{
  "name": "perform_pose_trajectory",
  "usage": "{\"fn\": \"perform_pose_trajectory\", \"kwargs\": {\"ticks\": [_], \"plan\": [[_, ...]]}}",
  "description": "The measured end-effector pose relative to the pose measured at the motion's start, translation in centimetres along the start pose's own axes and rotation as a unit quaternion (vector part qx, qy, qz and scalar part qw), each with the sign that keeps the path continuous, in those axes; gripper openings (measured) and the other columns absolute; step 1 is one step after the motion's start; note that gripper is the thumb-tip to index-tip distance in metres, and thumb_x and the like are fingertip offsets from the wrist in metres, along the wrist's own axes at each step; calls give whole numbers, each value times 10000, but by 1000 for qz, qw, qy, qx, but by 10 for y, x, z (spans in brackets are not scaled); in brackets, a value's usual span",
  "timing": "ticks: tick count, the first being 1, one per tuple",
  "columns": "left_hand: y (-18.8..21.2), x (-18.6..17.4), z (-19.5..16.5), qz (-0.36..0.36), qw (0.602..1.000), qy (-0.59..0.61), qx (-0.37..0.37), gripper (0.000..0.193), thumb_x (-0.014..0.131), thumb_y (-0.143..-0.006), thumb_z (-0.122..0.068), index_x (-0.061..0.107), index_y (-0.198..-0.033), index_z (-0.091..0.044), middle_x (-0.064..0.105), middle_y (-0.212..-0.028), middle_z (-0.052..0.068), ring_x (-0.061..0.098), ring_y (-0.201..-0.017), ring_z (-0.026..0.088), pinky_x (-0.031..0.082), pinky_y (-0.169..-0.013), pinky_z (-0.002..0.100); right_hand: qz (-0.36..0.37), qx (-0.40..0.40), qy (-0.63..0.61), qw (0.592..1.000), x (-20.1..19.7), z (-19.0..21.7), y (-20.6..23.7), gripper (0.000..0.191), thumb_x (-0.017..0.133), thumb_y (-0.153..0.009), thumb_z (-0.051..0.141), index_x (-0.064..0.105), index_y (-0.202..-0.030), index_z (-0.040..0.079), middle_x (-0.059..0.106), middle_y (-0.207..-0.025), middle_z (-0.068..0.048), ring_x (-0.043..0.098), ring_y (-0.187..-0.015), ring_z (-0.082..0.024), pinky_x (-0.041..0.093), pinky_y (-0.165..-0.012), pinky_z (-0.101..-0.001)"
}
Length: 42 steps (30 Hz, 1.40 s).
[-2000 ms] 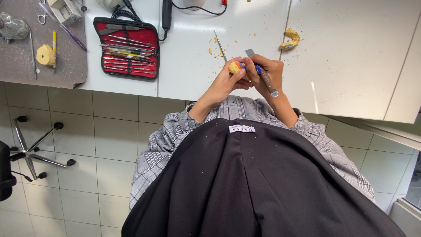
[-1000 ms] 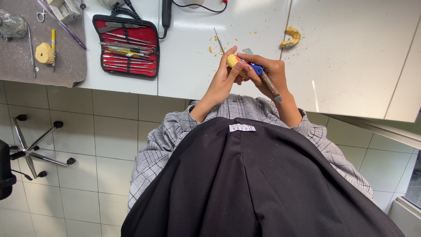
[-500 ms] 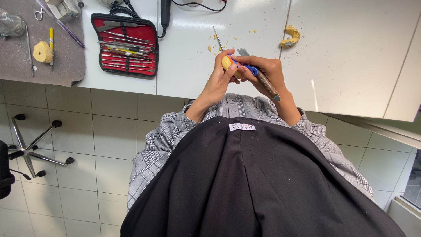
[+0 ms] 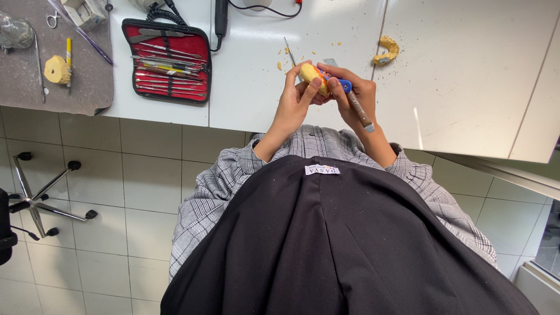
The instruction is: The person holds a plaster dental model in one hand and carves and shapes it with hand tools, switching between a fine probe and a carving knife, rotating the model to work different surfaces and brushing away debris while working at a lab bench.
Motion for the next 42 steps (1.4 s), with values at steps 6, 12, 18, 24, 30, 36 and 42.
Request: {"fn": "perform_pose_trajectory", "kwargs": {"ticks": [6, 12, 18, 24, 30, 36, 42], "plan": [[10, 8, -26, -19, 995, -96, 8, 683, 568, -1074, -346, 247, -1599, -52, 734, -1115, 151, 740, -932, 164, 621, -831, 304, 26, -65, 69, 995, 2, 7, -2, 407, 703, -1090, 320, 679, -1385, 40, 770, -1148, -157, 741, -951, -141, 600, -834, -264], [19, 17, -40, 2, 983, -180, 35, 631, 474, -1132, -396, 229, -1613, -69, 741, -1119, 124, 726, -948, 161, 586, -901, 311, 18, -25, 70, 997, 1, 6, 2, 480, 702, -1049, 426, 693, -1363, 64, 773, -956, -91, 726, -830, -108, 577, -745, -224], [22, 13, -40, 37, 988, -147, 40, 656, 480, -1141, -389, 189, -1637, -72, 692, -1183, 143, 695, -1002, 171, 578, -943, 318, 19, -47, 68, 996, 2, 12, 3, 506, 690, -1057, 469, 697, -1357, 61, 778, -995, -89, 738, -843, -104, 582, -746, -219], [12, 13, -37, 41, 997, -18, 70, 657, 551, -1148, -359, 217, -1639, -76, 543, -1446, 154, 615, -1255, 169, 541, -1100, 353, 62, -37, 32, 997, 0, 10, -1, 642, 752, -980, 426, 592, -1477, 52, 712, -1162, -159, 663, -941, -180, 586, -790, -272], [7, 0, -26, 10, 986, 163, -20, 565, 596, -1054, -456, 365, -1422, -95, 605, -1356, 195, 642, -1067, 167, 543, -902, 307, 21, 0, -198, 980, -21, -5, -1, 534, 628, -1134, 193, 407, -1576, -10, 534, -1557, -212, 649, -1348, -318, 669, -955, -408], [7, -6, -23, -12, 976, 218, -15, 514, 601, -1083, -459, 406, -1375, -83, 612, -1382, 227, 593, -1025, 170, 518, -885, 314, -40, -28, -250, 967, -32, 1, 9, 430, 538, -1102, 275, 554, -1442, 12, 623, -1256, -140, 718, -1074, -210, 708, -866, -375], [5, -7, -31, -17, 977, 212, 28, 513, 615, -1077, -324, 303, -1446, -153, 544, -1447, 218, 607, -1158, 182, 515, -975, 320, -30, -78, -94, 992, -16, 32, 19, 214, 657, -1095, 140, 703, -1220, -28, 628, -1184, -115, 728, -1075, -228, 683, -910, -380]]}}
Point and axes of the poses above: each hand's wrist, its own y-axis away from the middle knuckle, its own x-axis out of the palm, z = x × y, the point moved 7 cm from there along -y, towards the middle knuckle
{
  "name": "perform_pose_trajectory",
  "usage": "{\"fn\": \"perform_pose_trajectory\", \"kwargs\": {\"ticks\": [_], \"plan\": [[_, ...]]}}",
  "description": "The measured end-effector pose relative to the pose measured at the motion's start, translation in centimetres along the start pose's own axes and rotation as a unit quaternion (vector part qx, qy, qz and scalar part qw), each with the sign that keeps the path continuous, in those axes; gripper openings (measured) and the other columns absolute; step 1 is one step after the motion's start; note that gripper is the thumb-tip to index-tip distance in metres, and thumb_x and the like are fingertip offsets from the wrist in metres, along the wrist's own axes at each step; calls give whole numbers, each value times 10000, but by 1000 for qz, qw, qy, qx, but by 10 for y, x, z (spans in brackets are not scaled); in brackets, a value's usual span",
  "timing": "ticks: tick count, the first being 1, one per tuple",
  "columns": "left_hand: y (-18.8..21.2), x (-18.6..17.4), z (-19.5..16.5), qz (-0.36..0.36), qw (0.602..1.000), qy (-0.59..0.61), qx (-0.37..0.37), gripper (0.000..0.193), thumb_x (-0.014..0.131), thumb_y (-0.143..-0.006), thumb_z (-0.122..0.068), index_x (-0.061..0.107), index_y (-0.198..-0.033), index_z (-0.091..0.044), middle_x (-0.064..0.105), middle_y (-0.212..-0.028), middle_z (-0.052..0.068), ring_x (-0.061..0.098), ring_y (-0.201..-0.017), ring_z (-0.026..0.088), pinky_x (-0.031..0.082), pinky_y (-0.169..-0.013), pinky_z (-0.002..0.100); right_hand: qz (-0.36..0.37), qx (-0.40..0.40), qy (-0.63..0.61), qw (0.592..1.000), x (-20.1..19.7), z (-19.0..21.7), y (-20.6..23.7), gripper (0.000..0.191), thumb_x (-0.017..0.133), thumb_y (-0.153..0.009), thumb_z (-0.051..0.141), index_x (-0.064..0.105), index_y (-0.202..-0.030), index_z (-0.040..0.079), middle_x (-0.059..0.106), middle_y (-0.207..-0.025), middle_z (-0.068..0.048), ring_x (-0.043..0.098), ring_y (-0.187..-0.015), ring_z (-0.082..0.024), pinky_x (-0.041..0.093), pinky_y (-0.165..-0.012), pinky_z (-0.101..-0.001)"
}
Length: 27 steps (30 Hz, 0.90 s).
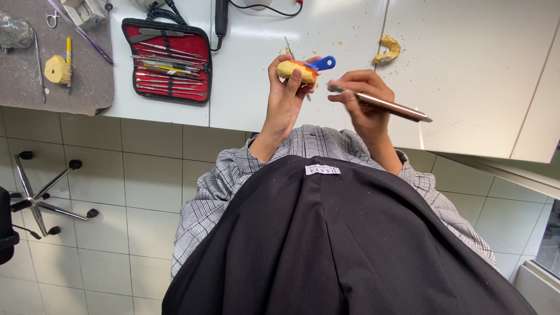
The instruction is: The person holds a plaster dental model in one hand and carves and shapes it with hand tools, switching between a fine probe and a carving knife, rotating the model to work different surfaces and brushing away debris while working at a lab bench.
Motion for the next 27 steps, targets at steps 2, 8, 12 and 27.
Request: {"fn": "perform_pose_trajectory", "kwargs": {"ticks": [2, 8, 12, 27], "plan": [[2, 6, -3, 17, 1000, -17, 17, 517, 637, -1083, -247, 292, -1456, -150, 527, -1476, 222, 606, -1203, 185, 519, -1005, 333, 13, -55, 127, 990, 6, 12, -1, 142, 706, -1031, 56, 735, -1141, -30, 698, -1085, -155, 719, -996, -211, 650, -868, -340], [9, 20, -15, 41, 991, -110, 69, 564, 684, -1058, -58, 289, -1451, -144, 532, -1463, 219, 619, -1251, 190, 543, -1055, 326, -26, -80, 88, 993, 14, 15, -4, 132, 722, -1010, -111, 654, -1117, -74, 701, -1129, -189, 719, -1132, -256, 624, -1008, -358], [12, 27, -24, 57, 985, -135, 89, 535, 692, -1050, -9, 314, -1407, -135, 556, -1479, 231, 627, -1263, 185, 546, -1041, 291, -28, -38, 32, 998, 12, 5, -3, 111, 680, -1036, -91, 618, -1122, -58, 709, -1125, -187, 736, -1129, -253, 667, -971, -342], [15, 31, -21, 48, 981, -153, 112, 527, 708, -1020, 8, 333, -1372, -104, 571, -1429, 200, 645, -1279, 207, 577, -1089, 320, -30, -9, -41, 999, 6, -7, 1, 97, 680, -1043, -37, 613, -1114, -38, 716, -1121, -184, 744, -1074, -220, 664, -984, -341]]}}
Point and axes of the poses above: each hand's wrist, its own y-axis away from the middle knuckle, its own x-axis out of the palm, z = x × y, the point moved 7 cm from there along -y, towards the middle knuckle
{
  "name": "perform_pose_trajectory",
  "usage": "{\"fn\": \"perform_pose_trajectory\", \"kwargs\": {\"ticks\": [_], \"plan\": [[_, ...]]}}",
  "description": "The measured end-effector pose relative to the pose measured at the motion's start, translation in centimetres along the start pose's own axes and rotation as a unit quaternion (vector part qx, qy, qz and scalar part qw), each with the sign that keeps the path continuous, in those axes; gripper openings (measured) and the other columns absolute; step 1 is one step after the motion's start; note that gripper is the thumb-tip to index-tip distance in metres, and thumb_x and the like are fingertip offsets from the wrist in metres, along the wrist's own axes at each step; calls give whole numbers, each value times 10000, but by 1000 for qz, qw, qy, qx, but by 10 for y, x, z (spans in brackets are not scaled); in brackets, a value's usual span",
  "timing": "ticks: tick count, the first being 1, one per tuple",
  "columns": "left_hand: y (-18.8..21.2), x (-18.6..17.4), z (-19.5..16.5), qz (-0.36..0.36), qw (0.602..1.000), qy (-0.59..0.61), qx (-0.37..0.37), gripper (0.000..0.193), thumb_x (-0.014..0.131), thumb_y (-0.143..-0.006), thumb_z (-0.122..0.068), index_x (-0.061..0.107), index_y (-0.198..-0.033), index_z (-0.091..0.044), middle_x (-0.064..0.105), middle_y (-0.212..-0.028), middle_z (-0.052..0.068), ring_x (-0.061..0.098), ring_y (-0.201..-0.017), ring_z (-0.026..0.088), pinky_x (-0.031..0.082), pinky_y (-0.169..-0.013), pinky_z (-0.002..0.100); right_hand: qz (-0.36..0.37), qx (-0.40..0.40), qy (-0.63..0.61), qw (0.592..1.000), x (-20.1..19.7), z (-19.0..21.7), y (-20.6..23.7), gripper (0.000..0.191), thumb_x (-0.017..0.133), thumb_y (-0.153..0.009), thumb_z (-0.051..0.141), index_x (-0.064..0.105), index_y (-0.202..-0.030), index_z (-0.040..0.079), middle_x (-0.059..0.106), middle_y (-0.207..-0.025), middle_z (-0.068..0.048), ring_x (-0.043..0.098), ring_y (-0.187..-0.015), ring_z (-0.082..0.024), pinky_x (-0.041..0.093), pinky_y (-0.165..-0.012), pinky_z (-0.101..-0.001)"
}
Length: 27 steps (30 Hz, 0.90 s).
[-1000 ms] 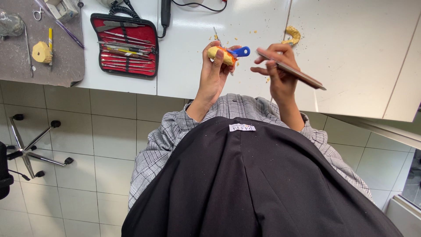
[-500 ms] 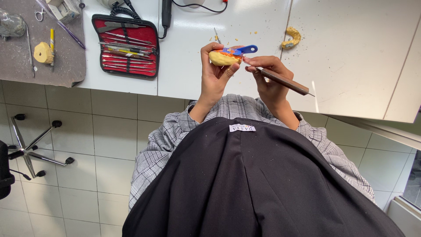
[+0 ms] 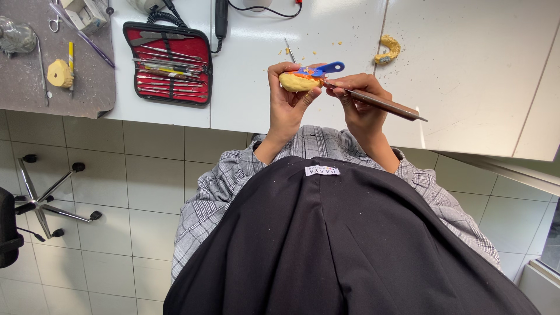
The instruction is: The person holds a plaster dental model in one hand and carves and shapes it with hand tools, switching between a fine probe and a carving knife, rotating the model to work different surfaces and brushing away debris while working at a lab bench.
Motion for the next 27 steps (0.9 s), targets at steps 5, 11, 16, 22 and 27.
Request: {"fn": "perform_pose_trajectory", "kwargs": {"ticks": [5, 11, 16, 22, 27], "plan": [[1, -2, 1, -16, 1000, 6, -1, 527, 711, -1017, 3, 335, -1374, -92, 578, -1371, 175, 655, -1274, 222, 582, -1097, 333, -1, -14, 19, 1000, 2, 3, 0, 95, 683, -1042, -52, 613, -1104, -40, 720, -1111, -194, 742, -1065, -222, 659, -969, -343], [3, -3, 7, -27, 999, 22, -6, 527, 717, -1017, -17, 338, -1376, -95, 582, -1337, 161, 656, -1264, 215, 571, -1106, 337, -4, -28, 46, 999, 5, 9, 0, 93, 712, -1021, -54, 640, -1078, -41, 730, -1113, -183, 744, -1047, -222, 640, -957, -315], [6, -8, 17, -67, 997, 31, -24, 524, 727, -1020, -34, 362, -1392, -80, 556, -1275, 102, 635, -1212, 168, 547, -1076, 317, -26, -81, 151, 985, 12, 17, 1, 104, 752, -997, -55, 667, -1053, -33, 731, -1076, -166, 738, -1022, -239, 616, -916, -309], [5, -2, 15, -54, 998, 29, -16, 542, 740, -1015, -57, 351, -1391, -93, 547, -1263, 86, 632, -1185, 152, 554, -1055, 308, -46, -62, 134, 988, 12, 15, 4, 90, 736, -1019, -21, 673, -1077, -48, 724, -1083, -180, 733, -1007, -214, 621, -898, -302], [6, 6, 4, -21, 998, 50, -20, 561, 729, -1019, -105, 325, -1408, -113, 550, -1310, 102, 637, -1222, 174, 569, -1074, 337, -98, 14, -89, 991, 4, -1, 10, 163, 687, -1054, 65, 550, -1123, 9, 693, -1122, -152, 736, -1074, -194, 679, -973, -351]]}}
Point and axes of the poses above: each hand's wrist, its own y-axis away from the middle knuckle, its own x-axis out of the palm, z = x × y, the point moved 7 cm from there along -y, towards the middle knuckle
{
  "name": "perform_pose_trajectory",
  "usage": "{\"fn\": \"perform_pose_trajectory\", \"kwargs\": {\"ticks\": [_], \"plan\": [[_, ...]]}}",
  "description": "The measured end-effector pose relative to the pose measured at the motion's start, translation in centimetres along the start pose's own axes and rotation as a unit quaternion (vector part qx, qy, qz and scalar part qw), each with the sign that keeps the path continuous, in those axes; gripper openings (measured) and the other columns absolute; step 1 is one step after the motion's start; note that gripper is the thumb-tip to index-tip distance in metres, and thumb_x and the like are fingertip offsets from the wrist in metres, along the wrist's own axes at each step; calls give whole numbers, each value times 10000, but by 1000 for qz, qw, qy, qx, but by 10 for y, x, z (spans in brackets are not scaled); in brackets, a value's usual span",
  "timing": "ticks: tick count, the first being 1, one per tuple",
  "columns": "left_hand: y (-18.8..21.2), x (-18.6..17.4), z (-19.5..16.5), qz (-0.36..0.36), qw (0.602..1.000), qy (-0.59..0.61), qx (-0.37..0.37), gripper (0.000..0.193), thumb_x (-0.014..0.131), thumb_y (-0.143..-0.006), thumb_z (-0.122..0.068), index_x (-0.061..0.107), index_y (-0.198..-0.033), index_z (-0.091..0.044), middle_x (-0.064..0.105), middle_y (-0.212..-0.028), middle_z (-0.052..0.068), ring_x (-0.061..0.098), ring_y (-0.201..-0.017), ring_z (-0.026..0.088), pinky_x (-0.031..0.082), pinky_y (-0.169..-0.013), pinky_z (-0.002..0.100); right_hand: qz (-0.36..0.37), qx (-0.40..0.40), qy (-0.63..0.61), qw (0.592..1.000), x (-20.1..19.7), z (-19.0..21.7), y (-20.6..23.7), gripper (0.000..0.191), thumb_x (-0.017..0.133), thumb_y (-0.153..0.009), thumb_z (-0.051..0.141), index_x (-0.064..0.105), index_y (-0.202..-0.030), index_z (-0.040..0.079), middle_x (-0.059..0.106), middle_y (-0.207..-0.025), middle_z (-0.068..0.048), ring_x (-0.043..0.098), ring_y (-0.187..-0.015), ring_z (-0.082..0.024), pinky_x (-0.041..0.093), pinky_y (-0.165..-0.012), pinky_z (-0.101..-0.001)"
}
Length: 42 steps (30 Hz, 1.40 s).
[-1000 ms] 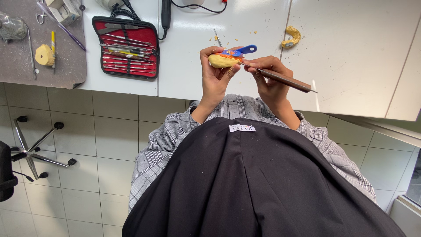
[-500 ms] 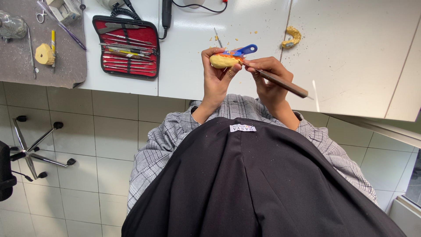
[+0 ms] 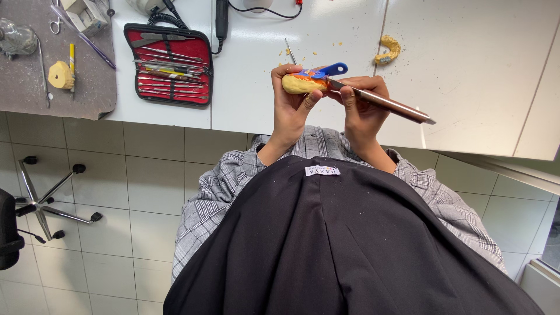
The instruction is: The person holds a plaster dental model in one hand and carves and shapes it with hand tools, switching between a fine probe and a carving knife, rotating the model to work different surfaces and brushing away debris while working at a lab bench.
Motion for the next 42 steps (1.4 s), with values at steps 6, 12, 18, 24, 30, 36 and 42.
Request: {"fn": "perform_pose_trajectory", "kwargs": {"ticks": [6, 12, 18, 24, 30, 36, 42], "plan": [[-2, 3, -5, 5, 1000, 19, 3, 548, 718, -1033, -103, 325, -1415, -113, 579, -1378, 163, 645, -1275, 221, 554, -1121, 374, 59, -57, 83, 993, 2, 12, 0, 141, 685, -1053, 6, 567, -1121, -33, 705, -1105, -196, 737, -1072, -239, 669, -908, -352], [-2, 0, -5, 3, 1000, 2, 9, 547, 714, -1032, -66, 325, -1414, -109, 575, -1375, 161, 648, -1270, 218, 552, -1120, 359, 91, -74, 148, 982, 8, 21, -5, 106, 713, -1025, -53, 630, -1091, -51, 733, -1094, -200, 742, -1055, -243, 644, -946, -342], [-1, -7, -5, -2, 999, -33, 20, 534, 706, -1031, -38, 327, -1402, -96, 579, -1315, 135, 660, -1243, 206, 569, -1090, 336, 107, -96, 200, 969, 17, 28, -5, 106, 735, -1005, -72, 657, -1070, -44, 740, -1099, -186, 746, -1017, -228, 635, -908, -318], [-2, -13, 3, -24, 999, -20, 9, 531, 716, -1025, -33, 337, -1394, -88, 582, -1284, 128, 657, -1224, 194, 561, -1085, 331, 96, -176, 307, 930, 28, 37, -4, 114, 767, -992, -28, 693, -1076, -4, 749, -1082, -149, 758, -995, -263, 624, -834, -324], [4, -7, 5, -22, 1000, -14, 16, 531, 724, -1027, -52, 346, -1396, -99, 581, -1289, 109, 643, -1230, 181, 555, -1089, 330, 65, -129, 287, 947, 23, 29, -1, 102, 737, -1020, -13, 664, -1090, -29, 718, -1089, -160, 751, -981, -242, 646, -816, -318], [-2, -7, 12, -41, 987, 143, -59, 539, 748, -1002, -194, 391, -1400, -127, 575, -1288, 102, 657, -1170, 230, 580, -1030, 355, -24, 67, -23, 997, 3, 4, -6, 80, 604, -1069, -1, 533, -1102, -20, 682, -1113, -167, 756, -1055, -229, 711, -898, -379], [-3, -11, 21, -52, 981, 138, -123, 496, 761, -970, -238, 408, -1302, -133, 557, -1357, 113, 645, -1229, 241, 591, -1052, 388, 28, 0, 29, 999, 7, 14, -7, 165, 627, -1077, -12, 485, -1161, -24, 649, -1184, -172, 723, -1129, -208, 684, -974, -366]]}}
Point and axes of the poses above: each hand's wrist, its own y-axis away from the middle knuckle, its own x-axis out of the palm, z = x × y, the point moved 7 cm from there along -y, towards the middle knuckle
